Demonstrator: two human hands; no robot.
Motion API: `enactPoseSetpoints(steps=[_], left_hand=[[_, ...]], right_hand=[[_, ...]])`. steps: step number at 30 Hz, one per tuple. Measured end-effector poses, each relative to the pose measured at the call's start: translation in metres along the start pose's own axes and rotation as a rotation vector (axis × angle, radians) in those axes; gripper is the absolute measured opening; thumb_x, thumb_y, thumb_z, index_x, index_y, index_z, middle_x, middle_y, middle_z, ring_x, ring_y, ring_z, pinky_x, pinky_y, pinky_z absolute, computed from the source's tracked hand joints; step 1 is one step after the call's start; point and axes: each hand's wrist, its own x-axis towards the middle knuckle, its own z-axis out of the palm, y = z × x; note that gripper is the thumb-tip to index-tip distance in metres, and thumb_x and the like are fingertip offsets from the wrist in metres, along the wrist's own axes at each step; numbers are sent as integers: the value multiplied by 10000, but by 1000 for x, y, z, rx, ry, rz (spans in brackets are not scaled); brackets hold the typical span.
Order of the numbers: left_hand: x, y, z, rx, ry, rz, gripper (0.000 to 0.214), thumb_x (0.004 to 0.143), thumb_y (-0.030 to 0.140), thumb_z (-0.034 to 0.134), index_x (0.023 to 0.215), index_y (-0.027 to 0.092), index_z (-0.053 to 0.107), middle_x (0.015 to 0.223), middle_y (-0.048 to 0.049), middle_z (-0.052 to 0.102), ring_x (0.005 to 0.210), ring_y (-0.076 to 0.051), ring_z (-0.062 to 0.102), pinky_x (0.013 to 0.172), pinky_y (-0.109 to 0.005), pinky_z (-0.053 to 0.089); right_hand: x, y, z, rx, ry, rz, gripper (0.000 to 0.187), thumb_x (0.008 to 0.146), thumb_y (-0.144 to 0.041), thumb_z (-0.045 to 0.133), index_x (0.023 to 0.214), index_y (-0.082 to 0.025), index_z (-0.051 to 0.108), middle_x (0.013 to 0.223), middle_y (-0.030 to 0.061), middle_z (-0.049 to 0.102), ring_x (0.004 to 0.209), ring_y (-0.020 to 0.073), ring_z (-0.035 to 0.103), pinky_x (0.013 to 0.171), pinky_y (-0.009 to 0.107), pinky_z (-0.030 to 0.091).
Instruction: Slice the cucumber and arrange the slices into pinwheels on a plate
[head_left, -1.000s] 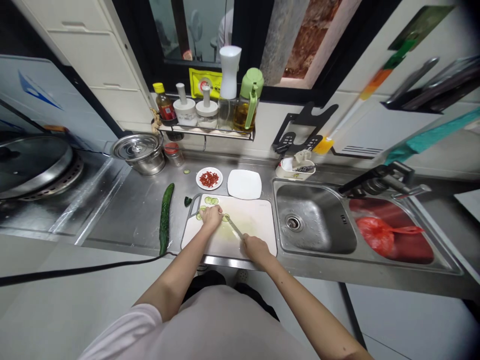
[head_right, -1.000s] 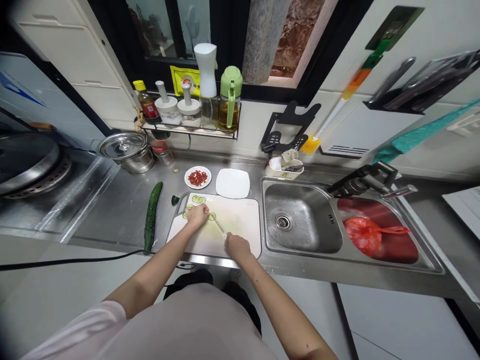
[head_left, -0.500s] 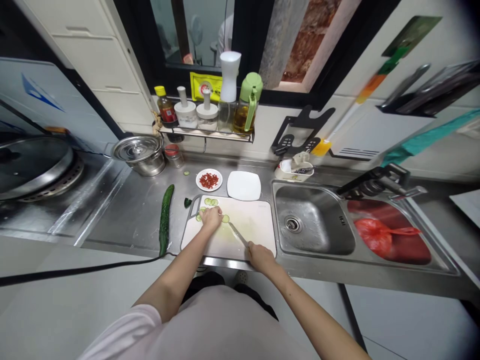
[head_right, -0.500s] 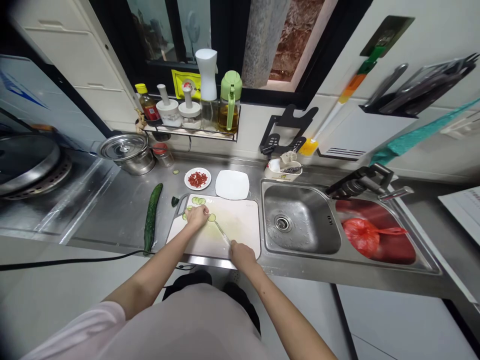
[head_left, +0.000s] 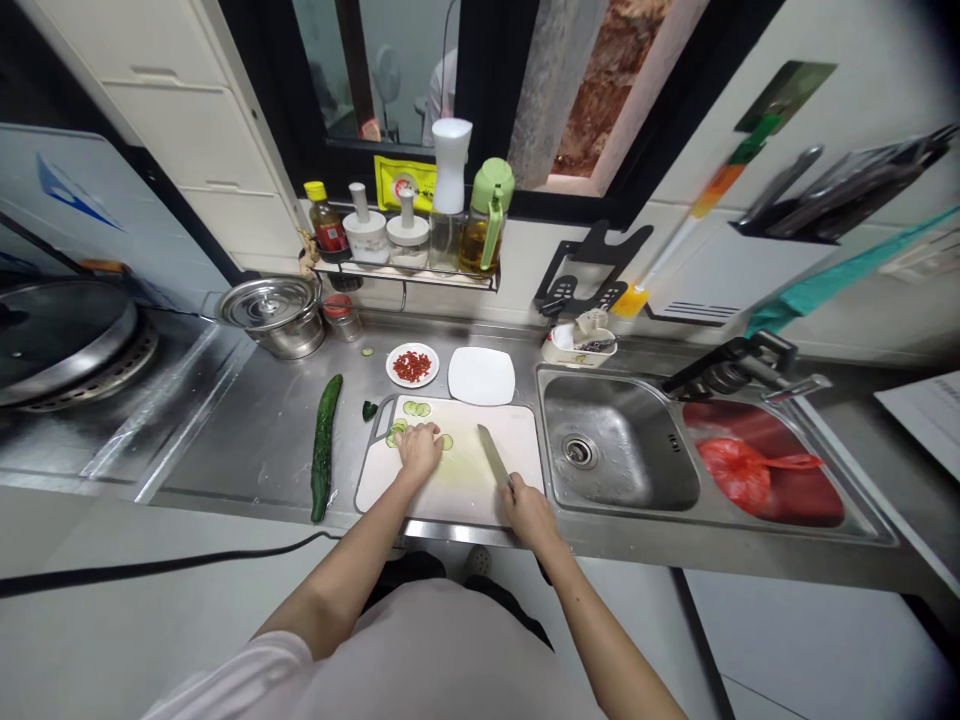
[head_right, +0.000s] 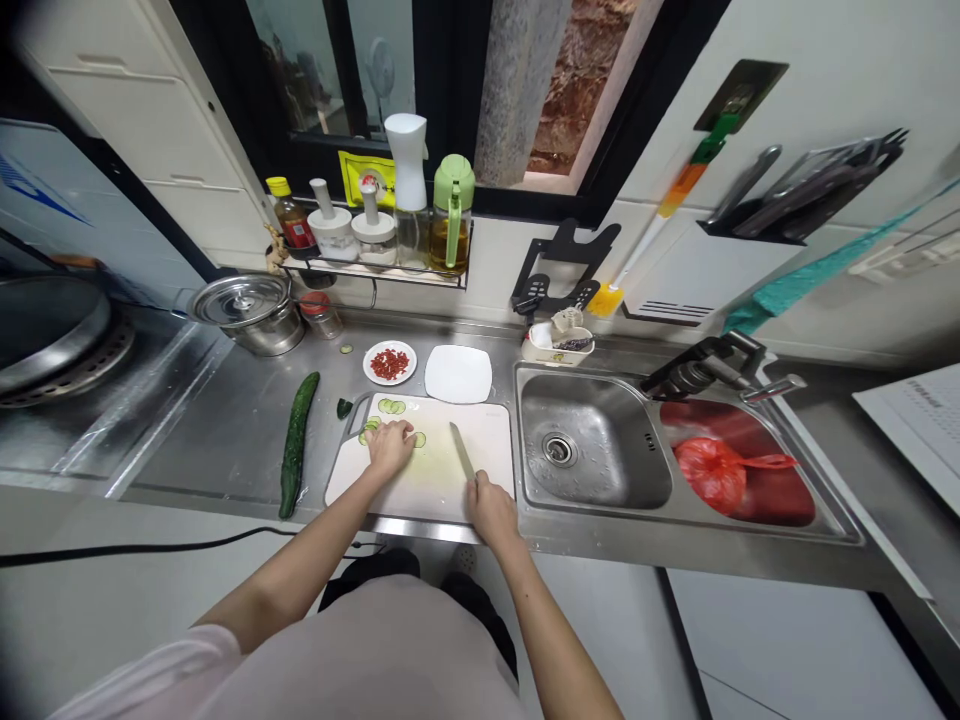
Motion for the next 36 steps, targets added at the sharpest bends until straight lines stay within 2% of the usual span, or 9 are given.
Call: enactPoseSetpoints(steps=[5,10,17,20,23,28,32,36], left_hand=[[-4,8,-1,5,-29,4,169,837,259,537,958,250,656,1122,-77,640,1116,-280,502,920,-405,265],[-5,14,-7,0,-69,-13,152,828,195,521,909,253,636,1046,-45,676,1045,-243,521,900,-388,278],[-9,18,-9,-44,-72,-28,176,844,171,478,894,252,626,955,-25,703,996,-226,548,889,-379,287],[-13,16,-10,-92,-72,-39,143,848,217,501,892,261,630,939,-9,707,1000,-225,560,890,-375,292],[-17,4,-13,-135,-45,-73,115,843,285,546,908,268,639,919,-4,709,1007,-220,572,900,-366,298],[-23,-35,-24,-188,36,-159,127,840,323,568,925,276,650,921,4,710,997,-212,593,879,-352,318],[-23,-62,-31,-182,102,-241,187,842,243,531,966,285,664,927,-5,713,983,-212,602,893,-366,318],[-22,-74,-34,-148,110,-296,229,837,193,501,971,288,661,915,-11,715,988,-222,598,895,-376,311]], right_hand=[[4,9,0,12,9,28,327,1001,-358,266,1136,-187,509,997,109,691,960,219,637,706,271,356],[5,12,3,19,19,25,338,997,-356,260,1121,-183,522,982,107,690,957,216,636,698,271,353],[8,13,6,18,35,18,345,996,-360,259,1120,-184,528,993,105,696,948,218,644,712,274,367],[10,13,7,14,27,20,346,999,-366,257,1127,-190,525,1004,114,696,951,216,645,734,281,377],[11,12,6,7,20,14,338,997,-368,262,1124,-195,524,1012,121,697,950,217,647,736,286,381],[13,10,4,0,14,9,364,996,-362,242,1127,-189,534,1009,130,695,939,230,652,726,298,393],[16,10,7,3,19,3,370,992,-363,247,1130,-188,543,1000,135,695,939,237,653,742,310,406],[18,11,9,-4,22,5,376,990,-365,235,1117,-192,544,989,135,699,920,238,658,727,313,409]])
